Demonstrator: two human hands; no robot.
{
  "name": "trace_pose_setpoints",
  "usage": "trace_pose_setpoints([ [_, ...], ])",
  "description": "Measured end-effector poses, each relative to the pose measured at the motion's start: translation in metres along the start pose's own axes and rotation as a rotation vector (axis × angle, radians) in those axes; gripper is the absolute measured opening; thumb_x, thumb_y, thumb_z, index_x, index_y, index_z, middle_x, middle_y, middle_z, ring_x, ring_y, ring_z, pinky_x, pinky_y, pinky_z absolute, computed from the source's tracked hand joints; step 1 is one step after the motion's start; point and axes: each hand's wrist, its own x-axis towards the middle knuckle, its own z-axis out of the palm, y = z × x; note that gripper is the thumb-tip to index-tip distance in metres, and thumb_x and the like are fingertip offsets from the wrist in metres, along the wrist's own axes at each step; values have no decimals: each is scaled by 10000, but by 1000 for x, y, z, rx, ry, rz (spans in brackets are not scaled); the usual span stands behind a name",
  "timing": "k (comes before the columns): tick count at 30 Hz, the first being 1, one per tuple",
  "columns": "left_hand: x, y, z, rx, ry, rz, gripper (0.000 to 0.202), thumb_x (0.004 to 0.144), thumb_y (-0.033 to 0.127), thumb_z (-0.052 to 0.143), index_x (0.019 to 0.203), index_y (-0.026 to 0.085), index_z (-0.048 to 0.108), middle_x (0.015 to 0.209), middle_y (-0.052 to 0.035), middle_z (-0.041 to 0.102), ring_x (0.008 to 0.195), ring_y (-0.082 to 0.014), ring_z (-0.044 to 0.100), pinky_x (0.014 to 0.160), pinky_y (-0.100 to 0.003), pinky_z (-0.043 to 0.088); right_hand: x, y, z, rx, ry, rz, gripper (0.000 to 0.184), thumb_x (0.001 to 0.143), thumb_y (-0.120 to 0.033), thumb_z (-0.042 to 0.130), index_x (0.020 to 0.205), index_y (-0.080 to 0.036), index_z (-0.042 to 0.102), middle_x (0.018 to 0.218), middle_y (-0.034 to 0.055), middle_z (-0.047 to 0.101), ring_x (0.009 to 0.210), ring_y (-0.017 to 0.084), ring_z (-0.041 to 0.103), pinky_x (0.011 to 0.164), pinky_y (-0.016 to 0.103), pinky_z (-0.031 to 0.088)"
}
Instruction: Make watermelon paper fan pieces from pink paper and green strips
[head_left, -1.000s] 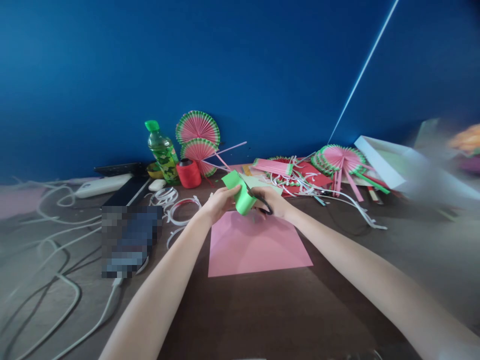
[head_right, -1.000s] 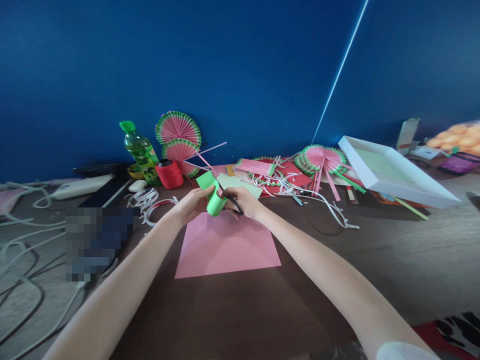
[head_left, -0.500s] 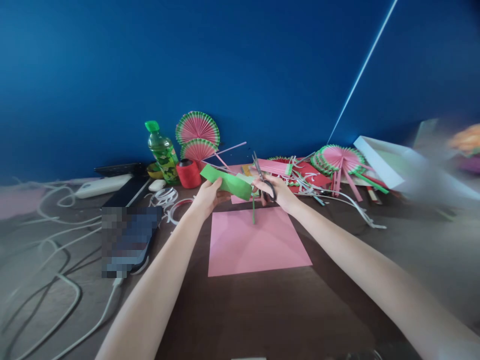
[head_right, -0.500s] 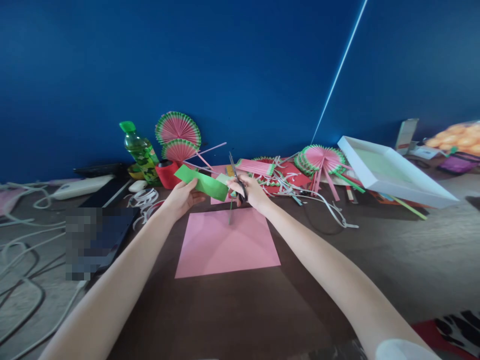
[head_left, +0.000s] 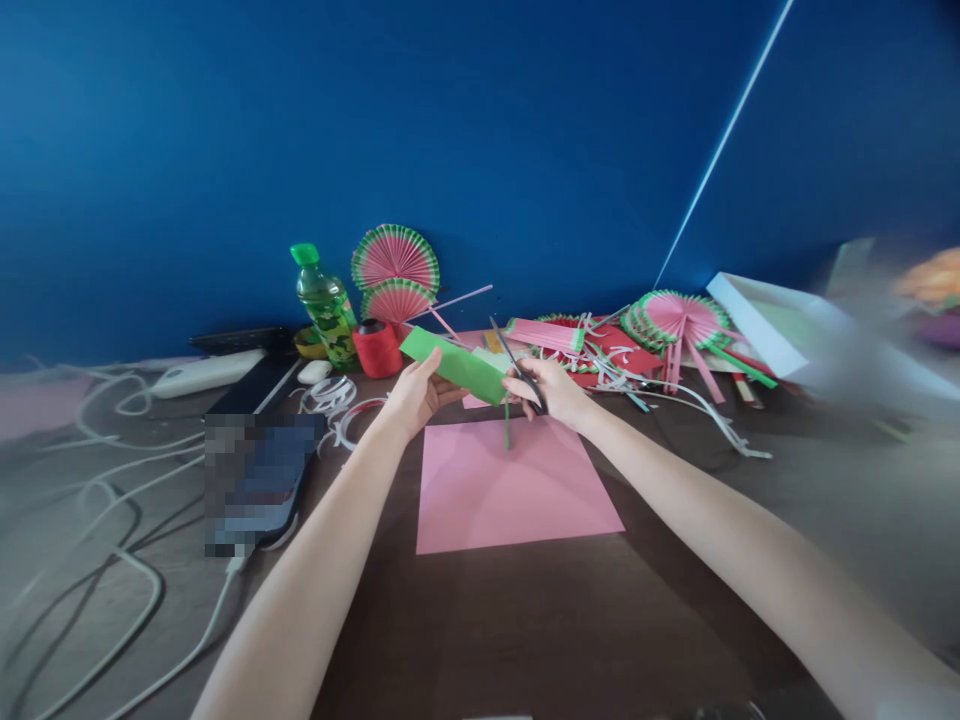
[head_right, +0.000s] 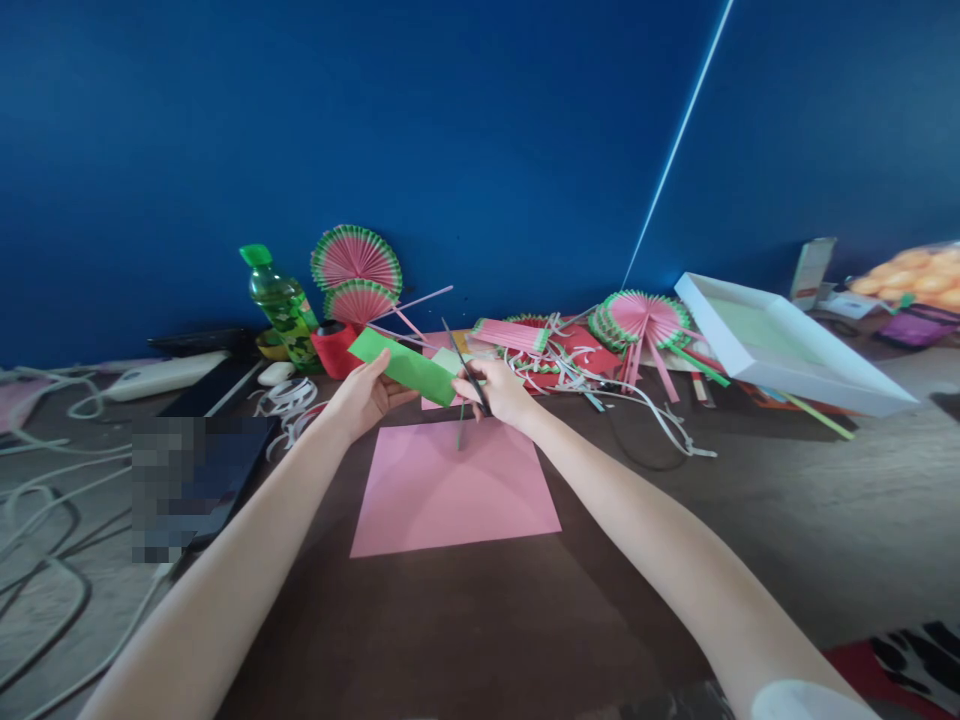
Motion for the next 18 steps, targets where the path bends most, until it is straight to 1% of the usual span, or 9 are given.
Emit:
trace_pose_setpoints([
  [3, 0, 4, -2, -42, 1, -22, 273, 883, 349, 441, 841, 129, 596, 752, -88, 694, 687, -184, 667, 731, -349, 535, 0, 0, 0, 32, 41, 21, 255, 705, -377, 629, 695, -164, 489, 451, -71, 482, 312, 78, 484, 348, 179, 321],
  [5, 0, 7, -4, -59, 5, -20, 362, 903, 393, 374, 832, 124, 606, 746, -90, 693, 682, -185, 665, 727, -349, 534, 1, 1, 0, 60, 49, 25, 253, 700, -370, 629, 693, -166, 480, 458, -73, 484, 311, 78, 484, 344, 180, 315],
  [7, 1, 8, -5, -67, 14, -13, 382, 907, 396, 359, 817, 124, 609, 727, -82, 688, 655, -178, 660, 697, -334, 537, 1, 3, 0, 78, 50, 29, 241, 703, -359, 624, 703, -167, 478, 472, -69, 499, 311, 78, 485, 339, 179, 309],
  [9, 1, 6, -6, -55, 15, 3, 275, 884, 330, 437, 810, 127, 607, 713, -67, 685, 634, -163, 655, 669, -307, 536, 1, 4, 1, 82, 51, 37, 234, 709, -354, 619, 719, -169, 476, 479, -66, 511, 313, 78, 484, 337, 179, 307],
  [11, 1, 2, -6, -18, -1, 19, 108, 828, 206, 534, 811, 126, 604, 720, -57, 687, 624, -146, 652, 652, -279, 536, 1, 4, 1, 70, 41, 29, 240, 711, -359, 624, 734, -170, 478, 482, -67, 508, 320, 80, 488, 344, 180, 313],
  [12, 0, 0, -5, 7, -9, 20, 56, 803, 148, 556, 811, 121, 604, 727, -57, 688, 620, -140, 652, 640, -266, 536, 0, 4, 1, 62, 29, 19, 245, 712, -363, 627, 741, -169, 480, 491, -67, 508, 325, 80, 492, 349, 181, 318],
  [14, -1, -4, -2, 48, -19, 0, 59, 786, 80, 555, 806, 106, 604, 723, -58, 685, 596, -130, 647, 604, -245, 537, 0, 4, 1, 44, -14, -2, 250, 720, -377, 623, 750, -166, 491, 535, -59, 521, 337, 78, 500, 361, 187, 329],
  [16, -3, -5, 1, 59, -17, -17, 72, 797, 65, 537, 786, 97, 601, 694, -54, 676, 568, -119, 638, 576, -230, 539, 0, 3, 0, 24, -65, -14, 251, 732, -388, 608, 737, -164, 494, 580, -48, 532, 352, 74, 502, 372, 194, 338],
  [18, -3, -4, 1, 40, 0, 10, 77, 803, 67, 535, 762, 99, 592, 661, -40, 662, 548, -107, 629, 589, -229, 552, 1, 2, -1, 0, -116, -29, 229, 744, -375, 590, 729, -164, 502, 576, -49, 514, 373, 72, 496, 390, 199, 346],
])
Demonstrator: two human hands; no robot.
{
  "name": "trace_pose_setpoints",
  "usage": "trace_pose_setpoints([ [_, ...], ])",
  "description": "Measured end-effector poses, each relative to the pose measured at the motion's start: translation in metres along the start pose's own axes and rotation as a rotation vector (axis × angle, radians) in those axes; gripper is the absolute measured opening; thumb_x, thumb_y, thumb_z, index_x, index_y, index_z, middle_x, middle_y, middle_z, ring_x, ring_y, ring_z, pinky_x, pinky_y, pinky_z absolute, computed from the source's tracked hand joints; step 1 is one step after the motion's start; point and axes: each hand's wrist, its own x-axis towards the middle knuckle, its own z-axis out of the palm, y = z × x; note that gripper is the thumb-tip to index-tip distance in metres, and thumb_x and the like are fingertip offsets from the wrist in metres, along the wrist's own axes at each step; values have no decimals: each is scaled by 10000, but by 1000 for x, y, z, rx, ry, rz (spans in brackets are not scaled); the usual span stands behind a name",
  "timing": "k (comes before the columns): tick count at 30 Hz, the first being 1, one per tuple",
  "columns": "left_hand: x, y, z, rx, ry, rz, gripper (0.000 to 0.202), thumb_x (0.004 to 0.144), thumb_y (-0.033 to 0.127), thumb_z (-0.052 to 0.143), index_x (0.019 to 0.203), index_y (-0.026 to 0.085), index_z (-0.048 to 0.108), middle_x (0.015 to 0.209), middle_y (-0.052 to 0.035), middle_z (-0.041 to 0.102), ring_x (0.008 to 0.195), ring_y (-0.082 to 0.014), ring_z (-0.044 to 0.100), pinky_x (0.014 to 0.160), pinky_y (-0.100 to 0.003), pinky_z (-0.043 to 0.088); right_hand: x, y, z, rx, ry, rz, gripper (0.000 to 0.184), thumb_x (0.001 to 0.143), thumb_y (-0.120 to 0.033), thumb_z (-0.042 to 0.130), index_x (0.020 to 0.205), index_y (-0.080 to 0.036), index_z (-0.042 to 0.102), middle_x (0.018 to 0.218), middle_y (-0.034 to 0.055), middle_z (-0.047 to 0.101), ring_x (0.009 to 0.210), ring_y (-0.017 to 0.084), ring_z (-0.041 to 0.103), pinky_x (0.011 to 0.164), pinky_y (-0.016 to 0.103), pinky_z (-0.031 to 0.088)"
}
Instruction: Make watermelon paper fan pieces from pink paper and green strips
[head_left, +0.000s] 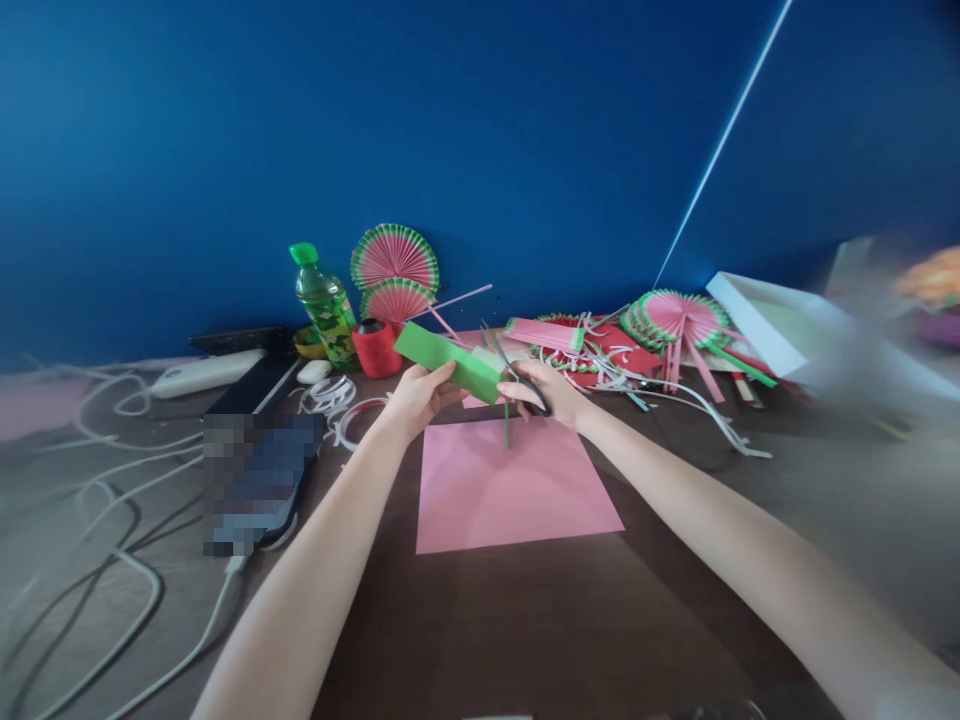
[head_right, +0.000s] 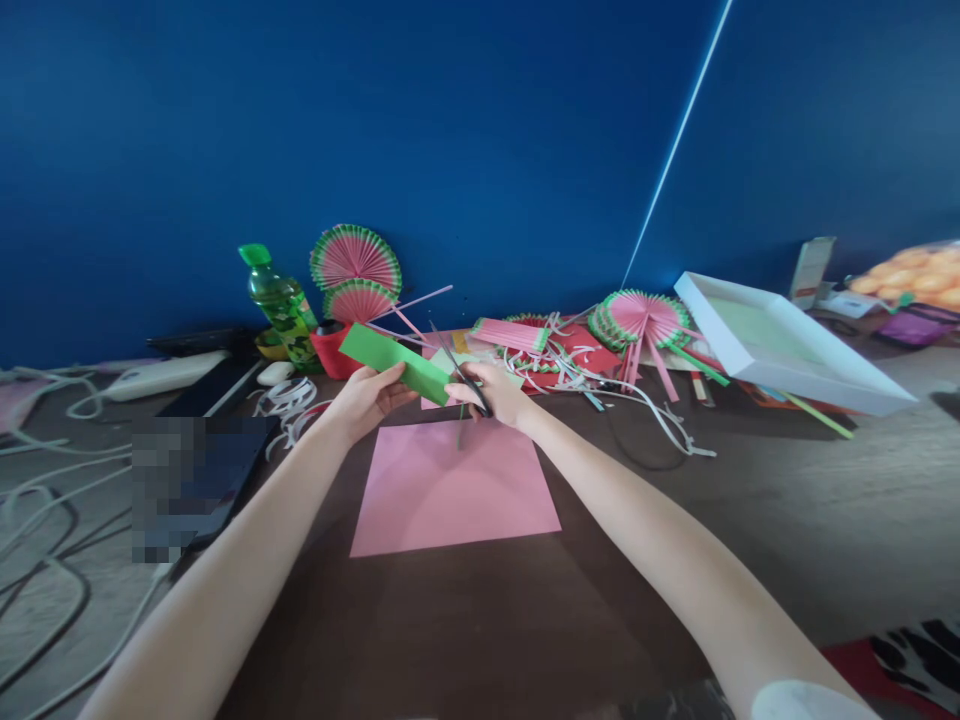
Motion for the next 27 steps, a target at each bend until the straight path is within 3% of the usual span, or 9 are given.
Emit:
trace_pose_setpoints([
  [6, 7, 7, -12, -114, 116, 134, 133, 778, 55, 566, 666, 117, 530, 561, 23, 589, 471, -73, 587, 685, -298, 586, -2, -3, -1, -59, -92, 5, 146, 722, -281, 558, 787, -151, 554, 613, -46, 501, 426, 59, 446, 443, 205, 366],
  [11, 9, 9, -16, -116, 98, 145, 103, 793, 54, 541, 706, 106, 553, 661, -23, 646, 548, -107, 638, 718, -332, 585, -3, -3, 0, -114, -115, 41, 169, 705, -287, 566, 793, -143, 574, 646, -25, 524, 494, 72, 455, 448, 194, 354],
  [18, 7, 8, -13, -95, 84, 130, 49, 765, 65, 586, 740, 103, 567, 699, -33, 662, 595, -136, 666, 777, -395, 569, -2, -1, -1, -171, -112, -9, 151, 699, -272, 576, 768, -140, 601, 721, 4, 585, 673, 117, 538, 613, 221, 413],
  [27, 6, 8, -13, -70, 76, 134, 34, 771, 71, 572, 759, 102, 576, 719, -43, 665, 646, -149, 674, 760, -368, 574, -1, 0, -2, -191, -125, -17, 128, 710, -256, 573, 767, -145, 600, 741, 8, 592, 702, 128, 545, 656, 234, 427],
])
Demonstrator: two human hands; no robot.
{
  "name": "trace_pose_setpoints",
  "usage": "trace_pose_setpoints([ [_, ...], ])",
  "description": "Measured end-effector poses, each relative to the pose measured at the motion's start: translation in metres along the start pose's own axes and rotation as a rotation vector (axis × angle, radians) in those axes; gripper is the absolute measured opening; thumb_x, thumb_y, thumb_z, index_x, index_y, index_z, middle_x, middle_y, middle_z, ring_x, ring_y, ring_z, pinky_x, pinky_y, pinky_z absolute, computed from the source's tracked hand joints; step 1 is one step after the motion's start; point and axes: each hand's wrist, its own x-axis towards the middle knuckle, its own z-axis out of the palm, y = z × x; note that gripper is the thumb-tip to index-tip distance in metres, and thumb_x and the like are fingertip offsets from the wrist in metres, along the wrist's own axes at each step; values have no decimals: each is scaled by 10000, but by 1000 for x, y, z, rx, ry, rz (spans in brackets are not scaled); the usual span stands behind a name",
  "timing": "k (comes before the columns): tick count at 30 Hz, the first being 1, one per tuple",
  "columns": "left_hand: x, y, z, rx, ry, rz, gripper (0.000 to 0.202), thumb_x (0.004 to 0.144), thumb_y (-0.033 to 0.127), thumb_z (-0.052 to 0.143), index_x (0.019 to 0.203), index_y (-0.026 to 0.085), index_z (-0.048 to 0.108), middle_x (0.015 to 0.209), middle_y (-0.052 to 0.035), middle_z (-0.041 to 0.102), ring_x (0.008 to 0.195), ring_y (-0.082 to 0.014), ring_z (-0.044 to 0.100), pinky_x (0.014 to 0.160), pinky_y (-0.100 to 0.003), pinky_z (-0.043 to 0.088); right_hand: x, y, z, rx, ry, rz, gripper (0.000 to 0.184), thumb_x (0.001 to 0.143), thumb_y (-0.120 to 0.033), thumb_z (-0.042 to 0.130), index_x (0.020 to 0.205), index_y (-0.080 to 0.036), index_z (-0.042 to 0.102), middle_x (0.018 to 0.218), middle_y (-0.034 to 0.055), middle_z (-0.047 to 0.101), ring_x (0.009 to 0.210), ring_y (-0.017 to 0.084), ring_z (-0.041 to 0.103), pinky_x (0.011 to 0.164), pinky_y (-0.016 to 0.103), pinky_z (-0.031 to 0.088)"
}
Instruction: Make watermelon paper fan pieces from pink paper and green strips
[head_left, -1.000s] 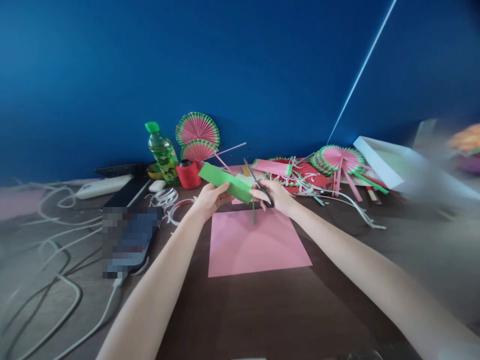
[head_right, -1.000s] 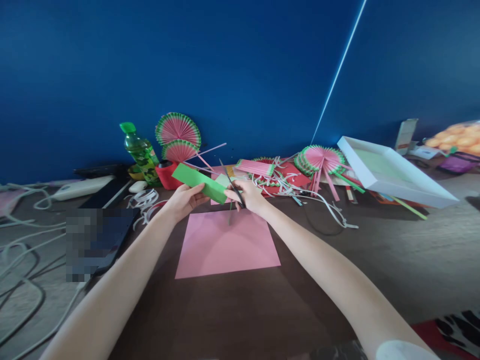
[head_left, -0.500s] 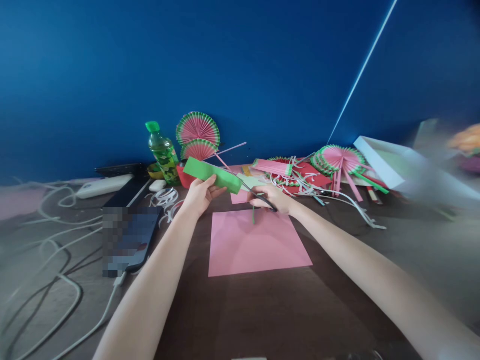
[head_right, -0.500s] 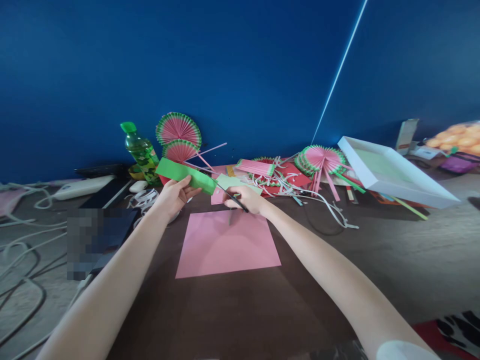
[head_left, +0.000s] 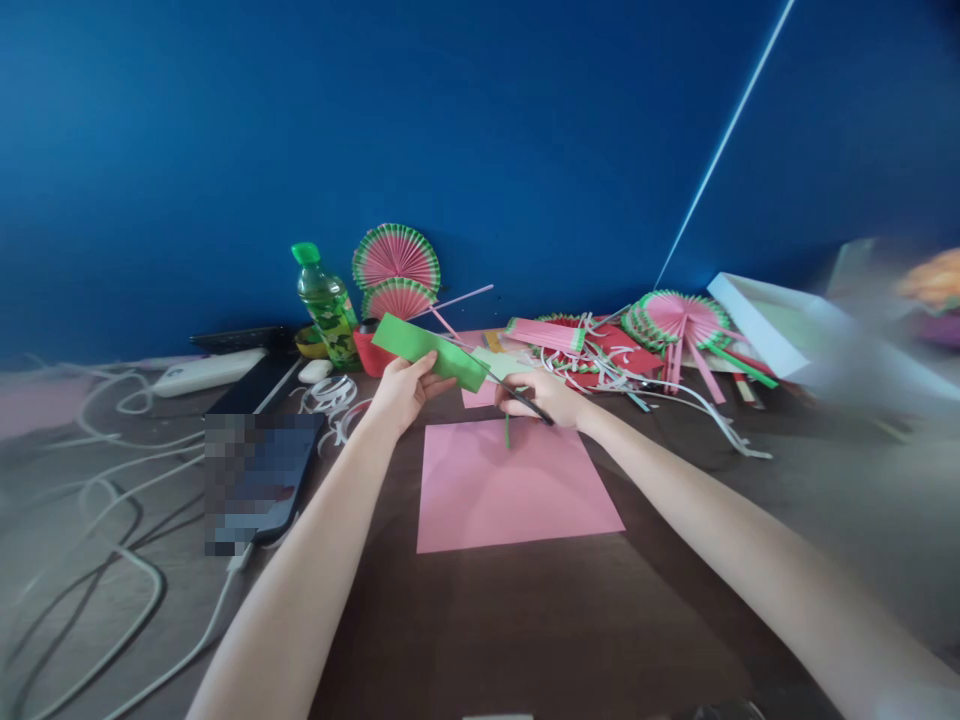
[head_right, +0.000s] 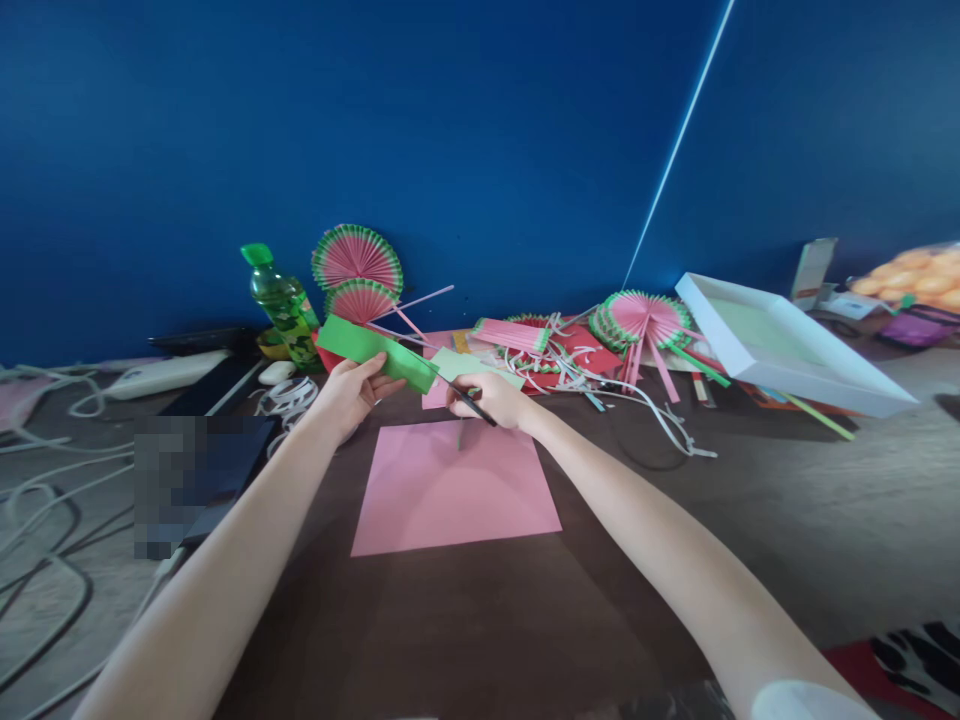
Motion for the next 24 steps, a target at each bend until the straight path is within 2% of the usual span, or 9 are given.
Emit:
trace_pose_setpoints([
  [3, 1, 0, -1, 6, -13, 7, 31, 781, 89, 553, 769, 103, 578, 716, -47, 663, 611, -138, 659, 697, -330, 577, 0, 0, 1, 7, 14, 7, 122, 706, -254, 577, 762, -146, 596, 741, 4, 589, 683, 122, 542, 635, 230, 422],
  [5, 2, -1, -3, 33, 4, 23, 20, 774, 110, 560, 773, 112, 581, 712, -43, 661, 579, -124, 639, 615, -273, 563, 0, 1, 1, 16, 70, 27, 130, 706, -269, 580, 756, -149, 587, 703, -6, 577, 627, 111, 531, 590, 226, 412],
  [8, 4, -2, -6, 137, 45, 56, 60, 720, 132, 612, 777, 136, 592, 697, -20, 654, 516, -94, 589, 471, -185, 481, 0, 0, 1, 46, 179, 63, 172, 716, -324, 582, 745, -156, 563, 618, -33, 532, 496, 88, 486, 508, 225, 387],
  [10, 3, -2, -7, 231, 16, 50, 134, 662, 147, 659, 788, 155, 610, 677, 2, 645, 503, -88, 565, 423, -163, 424, 0, -1, 1, 86, 229, 72, 203, 727, -358, 580, 753, -159, 548, 598, -44, 510, 434, 73, 458, 465, 220, 371],
  [14, -1, -2, -4, 459, -87, 101, 166, 567, 148, 690, 731, 155, 665, 599, 22, 617, 551, -100, 560, 481, -170, 411, 0, -4, 1, 179, 286, 48, 245, 726, -386, 599, 792, -160, 530, 612, -45, 521, 388, 58, 457, 417, 205, 356],
  [17, -3, -3, -1, 517, -106, 176, 144, 571, 173, 648, 702, 136, 696, 629, -1, 650, 586, -115, 566, 545, -197, 426, 0, -7, 1, 240, 291, 30, 254, 727, -396, 604, 787, -164, 518, 582, -55, 512, 363, 62, 476, 403, 201, 352],
  [21, -3, -5, 2, 461, -82, 169, 243, 614, 221, 571, 793, 134, 710, 654, -24, 668, 564, -117, 563, 524, -207, 416, -1, -10, 2, 290, 245, 27, 272, 737, -416, 593, 797, -160, 523, 589, -48, 540, 351, 63, 486, 377, 197, 324],
  [24, -2, -7, 2, 302, -145, 109, 295, 667, 285, 511, 828, 126, 701, 744, -59, 690, 666, -149, 610, 594, -232, 462, -1, -10, 3, 288, 237, 48, 271, 742, -412, 590, 805, -157, 524, 577, -48, 543, 348, 61, 481, 373, 196, 328],
])
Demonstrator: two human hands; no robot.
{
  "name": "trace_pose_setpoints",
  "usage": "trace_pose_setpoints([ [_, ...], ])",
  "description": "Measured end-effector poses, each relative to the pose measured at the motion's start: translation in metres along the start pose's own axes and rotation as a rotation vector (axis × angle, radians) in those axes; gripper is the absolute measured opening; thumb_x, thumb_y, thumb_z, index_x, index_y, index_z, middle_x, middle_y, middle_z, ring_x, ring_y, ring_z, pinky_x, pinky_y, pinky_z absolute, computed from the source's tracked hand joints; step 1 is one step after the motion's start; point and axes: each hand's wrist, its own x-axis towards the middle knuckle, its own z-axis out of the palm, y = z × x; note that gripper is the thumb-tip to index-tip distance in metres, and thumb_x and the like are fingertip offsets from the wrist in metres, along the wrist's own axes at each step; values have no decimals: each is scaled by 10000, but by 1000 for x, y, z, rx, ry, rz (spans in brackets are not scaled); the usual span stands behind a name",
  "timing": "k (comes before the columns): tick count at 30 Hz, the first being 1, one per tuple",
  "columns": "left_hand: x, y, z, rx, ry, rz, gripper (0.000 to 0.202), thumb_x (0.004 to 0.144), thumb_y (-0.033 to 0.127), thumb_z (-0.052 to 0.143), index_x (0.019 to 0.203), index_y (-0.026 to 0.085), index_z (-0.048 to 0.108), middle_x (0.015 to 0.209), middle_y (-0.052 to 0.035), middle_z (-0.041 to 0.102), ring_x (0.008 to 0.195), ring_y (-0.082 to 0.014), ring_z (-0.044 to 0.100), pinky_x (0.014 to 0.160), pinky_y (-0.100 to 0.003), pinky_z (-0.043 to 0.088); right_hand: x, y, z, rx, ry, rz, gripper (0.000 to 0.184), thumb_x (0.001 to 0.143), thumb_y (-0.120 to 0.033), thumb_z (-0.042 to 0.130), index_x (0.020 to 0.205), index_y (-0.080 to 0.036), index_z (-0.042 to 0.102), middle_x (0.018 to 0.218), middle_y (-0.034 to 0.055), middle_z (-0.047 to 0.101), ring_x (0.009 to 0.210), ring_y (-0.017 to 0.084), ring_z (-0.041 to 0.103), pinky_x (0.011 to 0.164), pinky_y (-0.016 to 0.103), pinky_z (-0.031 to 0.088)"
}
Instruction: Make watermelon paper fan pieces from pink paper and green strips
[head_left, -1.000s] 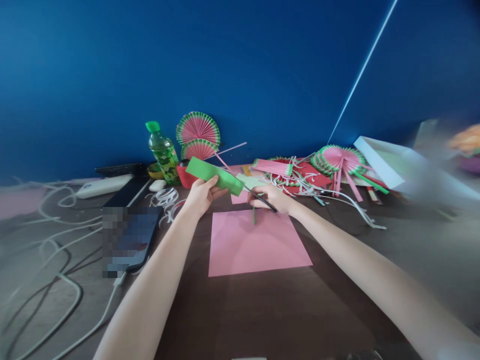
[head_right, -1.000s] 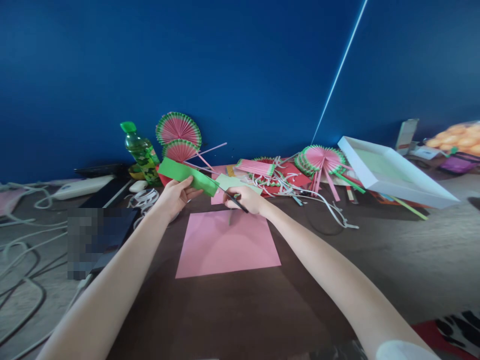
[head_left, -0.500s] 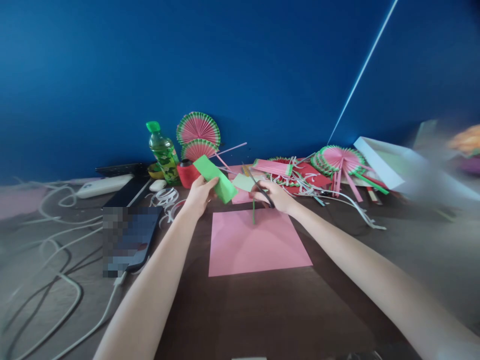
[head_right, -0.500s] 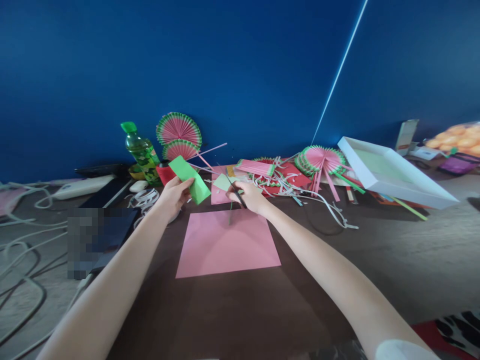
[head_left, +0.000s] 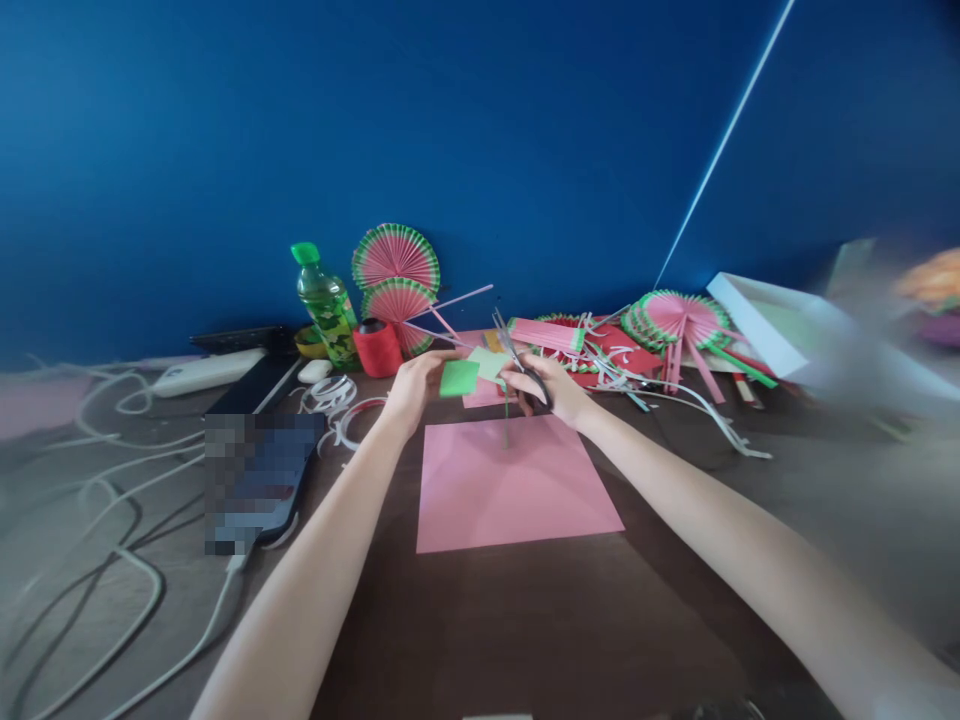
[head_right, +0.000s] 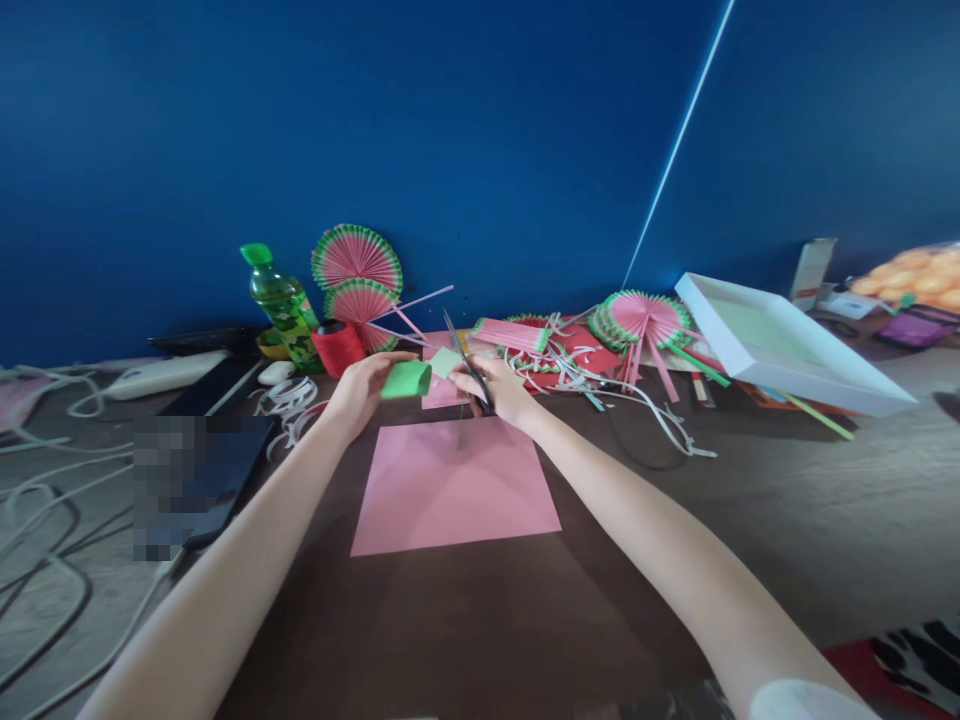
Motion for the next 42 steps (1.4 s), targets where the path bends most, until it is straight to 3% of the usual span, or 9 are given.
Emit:
trace_pose_setpoints([
  [4, 2, -3, 0, 10, -34, 33, 314, 652, 285, 610, 912, 122, 678, 794, -58, 693, 706, -149, 621, 647, -231, 475, 0, 1, 1, -8, 8, 6, 254, 754, -403, 577, 780, -158, 514, 553, -55, 523, 349, 70, 487, 371, 202, 335],
  [9, -1, -10, 8, 398, 148, 109, 577, 604, 121, 643, 1167, 199, 544, 697, 5, 680, 628, -151, 628, 576, -219, 457, -2, 0, 6, -82, 70, -64, 276, 761, -427, 588, 789, -161, 518, 545, -60, 514, 356, 65, 471, 410, 213, 359],
  [13, -7, -18, 21, 522, 68, 188, 294, 658, 147, 621, 946, 201, 593, 753, -19, 707, 724, -179, 659, 623, -232, 466, -3, 1, 11, -95, 75, -82, 318, 760, -464, 586, 835, -158, 549, 694, -21, 573, 376, 72, 504, 423, 231, 383],
  [18, -14, -21, 36, 362, -54, 117, 312, 673, 192, 617, 974, 202, 536, 826, -31, 711, 684, -176, 653, 656, -284, 489, -1, 5, 12, -94, 154, -75, 332, 728, -493, 612, 760, -177, 516, 663, -34, 541, 394, 79, 505, 416, 228, 381],
  [24, -16, -16, 41, 68, -129, 33, 165, 684, 198, 575, 821, 138, 643, 848, -52, 682, 826, -172, 640, 798, -296, 485, -2, 3, 10, -69, 177, -54, 315, 723, -455, 621, 674, -193, 453, 478, -71, 481, 358, 101, 498, 410, 226, 347],
  [29, -12, -19, 35, -45, -39, -105, 273, 646, 281, 684, 872, 138, 630, 841, -54, 671, 752, -150, 633, 671, -253, 493, -3, -3, 10, -18, 95, -26, 259, 753, -401, 577, 671, -197, 440, 369, -80, 471, 350, 103, 483, 438, 222, 363],
  [33, -10, -17, 30, -70, -168, -255, 361, 548, 306, 777, 817, 119, 624, 737, -46, 668, 617, -140, 620, 595, -261, 501, -4, -2, 9, -8, 63, -48, 231, 745, -382, 584, 704, -193, 458, 394, -79, 493, 355, 103, 490, 419, 213, 357],
  [37, -8, -11, 26, -78, -29, -235, 321, 558, 255, 769, 816, 138, 617, 679, -15, 661, 584, -140, 623, 575, -264, 518, -3, -2, 7, -20, 33, -41, 215, 771, -383, 547, 731, -182, 482, 407, -73, 495, 363, 95, 483, 432, 212, 351],
  [42, -2, -1, 12, -171, 167, -88, 184, 663, 196, 683, 820, 137, 606, 734, -23, 680, 626, -139, 642, 620, -269, 538, -1, 1, 3, -52, -133, 14, 180, 775, -347, 515, 731, -175, 483, 452, -57, 515, 375, 89, 481, 426, 210, 339],
])
